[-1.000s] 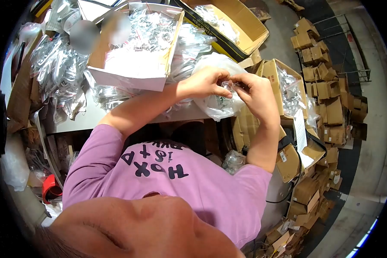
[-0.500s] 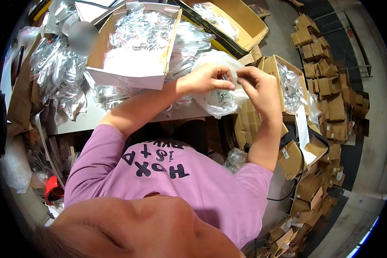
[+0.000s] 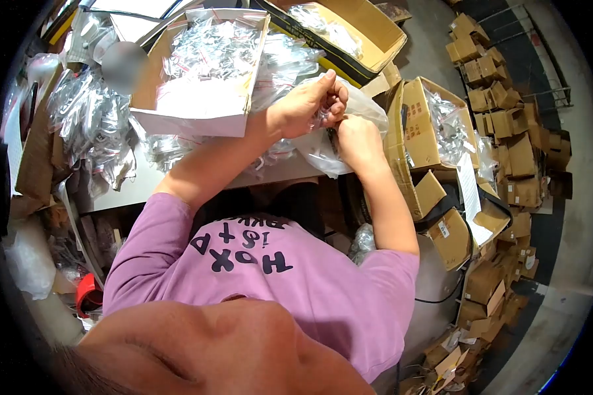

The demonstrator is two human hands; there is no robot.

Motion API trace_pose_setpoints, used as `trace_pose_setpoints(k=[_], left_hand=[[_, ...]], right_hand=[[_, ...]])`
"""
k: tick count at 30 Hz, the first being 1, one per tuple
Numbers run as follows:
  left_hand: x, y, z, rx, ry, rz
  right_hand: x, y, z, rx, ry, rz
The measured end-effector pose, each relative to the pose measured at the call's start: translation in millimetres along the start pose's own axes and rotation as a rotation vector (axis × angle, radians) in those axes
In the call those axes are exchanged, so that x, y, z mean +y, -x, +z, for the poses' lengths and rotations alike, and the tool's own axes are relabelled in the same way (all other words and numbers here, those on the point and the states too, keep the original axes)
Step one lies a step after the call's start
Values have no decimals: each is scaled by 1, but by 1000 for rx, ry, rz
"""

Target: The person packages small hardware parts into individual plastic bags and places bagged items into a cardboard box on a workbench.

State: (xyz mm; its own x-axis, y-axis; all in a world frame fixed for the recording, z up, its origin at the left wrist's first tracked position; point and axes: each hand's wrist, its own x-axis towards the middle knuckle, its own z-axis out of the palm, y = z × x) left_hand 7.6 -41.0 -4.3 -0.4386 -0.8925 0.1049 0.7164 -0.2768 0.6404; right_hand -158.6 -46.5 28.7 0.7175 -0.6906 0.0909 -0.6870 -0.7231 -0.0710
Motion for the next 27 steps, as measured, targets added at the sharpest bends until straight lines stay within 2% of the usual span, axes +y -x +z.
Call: trace_pose_setpoints(k=[3, 6, 9, 10, 14, 20, 23, 27], left_hand=[[2, -2, 7, 79, 113, -50], [2, -1, 9, 68, 146, -47], [2, -1, 7, 23, 155, -26], [1, -2, 6, 24, 134, -22], [-5, -5, 0, 28, 77, 2], [-8, -5, 2, 70, 23, 46], [-7, -3, 4, 95, -4, 66], [-8, -3, 6, 116, -25, 70]], right_hand=[[7, 0, 2, -15, -4, 29], [4, -1, -12, -17, -50, 93], [4, 0, -23, 20, -317, 218], [9, 1, -23, 67, -377, 174], [17, 5, -29, 55, -714, 317], [15, 4, -42, 25, -789, 371], [14, 4, -45, 71, -817, 401], [6, 4, -50, 196, -900, 316]])
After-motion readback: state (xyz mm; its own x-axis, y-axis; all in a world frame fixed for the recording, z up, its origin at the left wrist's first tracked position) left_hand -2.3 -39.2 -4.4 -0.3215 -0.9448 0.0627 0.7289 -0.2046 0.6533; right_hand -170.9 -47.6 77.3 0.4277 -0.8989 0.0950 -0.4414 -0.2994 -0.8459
